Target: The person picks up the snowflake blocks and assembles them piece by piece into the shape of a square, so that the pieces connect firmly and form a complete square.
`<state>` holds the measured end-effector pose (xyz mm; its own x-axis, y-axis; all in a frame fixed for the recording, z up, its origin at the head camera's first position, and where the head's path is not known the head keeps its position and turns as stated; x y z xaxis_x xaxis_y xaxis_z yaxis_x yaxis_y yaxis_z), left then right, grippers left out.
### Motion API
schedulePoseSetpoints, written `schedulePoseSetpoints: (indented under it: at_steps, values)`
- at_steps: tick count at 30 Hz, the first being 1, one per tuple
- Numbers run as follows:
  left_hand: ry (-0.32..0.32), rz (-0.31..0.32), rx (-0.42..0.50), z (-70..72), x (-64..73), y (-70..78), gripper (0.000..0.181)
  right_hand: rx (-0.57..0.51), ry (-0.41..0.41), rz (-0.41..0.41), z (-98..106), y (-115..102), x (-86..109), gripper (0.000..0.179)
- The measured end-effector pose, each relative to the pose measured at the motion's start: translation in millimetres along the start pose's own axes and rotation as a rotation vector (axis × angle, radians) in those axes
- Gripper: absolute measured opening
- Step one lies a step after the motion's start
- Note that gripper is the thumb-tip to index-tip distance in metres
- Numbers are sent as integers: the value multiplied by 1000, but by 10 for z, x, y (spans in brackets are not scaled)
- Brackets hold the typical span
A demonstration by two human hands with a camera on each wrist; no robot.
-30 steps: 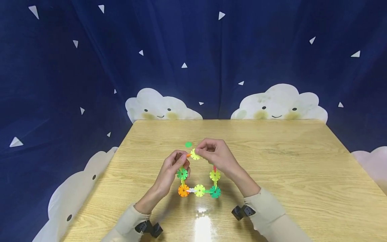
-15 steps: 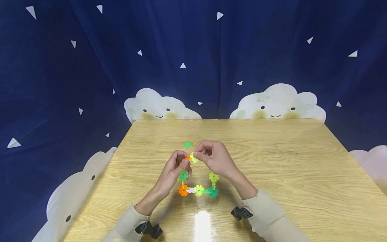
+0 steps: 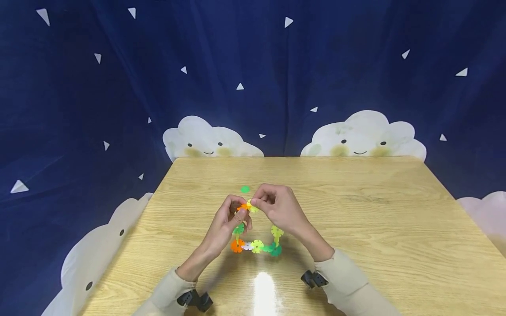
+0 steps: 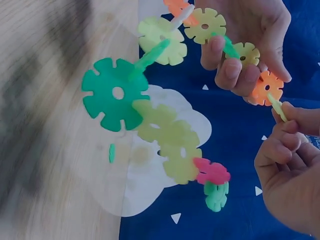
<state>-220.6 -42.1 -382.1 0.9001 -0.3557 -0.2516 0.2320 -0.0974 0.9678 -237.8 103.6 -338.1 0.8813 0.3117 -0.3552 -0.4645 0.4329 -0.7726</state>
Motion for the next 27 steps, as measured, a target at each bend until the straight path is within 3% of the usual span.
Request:
schedulePoseSetpoints:
  at_steps: [12,27]
  values:
    - [79,34,-85,105,-22,29,21,58,-139,12,-74,9,-55,10]
    - [100,49,3,86,-18,-16,19,12,-176,-1,-137,77,-112,8]
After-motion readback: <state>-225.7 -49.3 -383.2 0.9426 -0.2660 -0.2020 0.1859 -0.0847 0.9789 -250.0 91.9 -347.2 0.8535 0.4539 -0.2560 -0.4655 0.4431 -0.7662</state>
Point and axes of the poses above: each hand's wrist, its own x-axis away from the middle knuckle, its own z-axis out of the back of the hand, y = z × x, the point moved 8 cm from there along -x, towards the middle knuckle, and after that the axes turned 9 degrees about x, right-handed, at the moved point
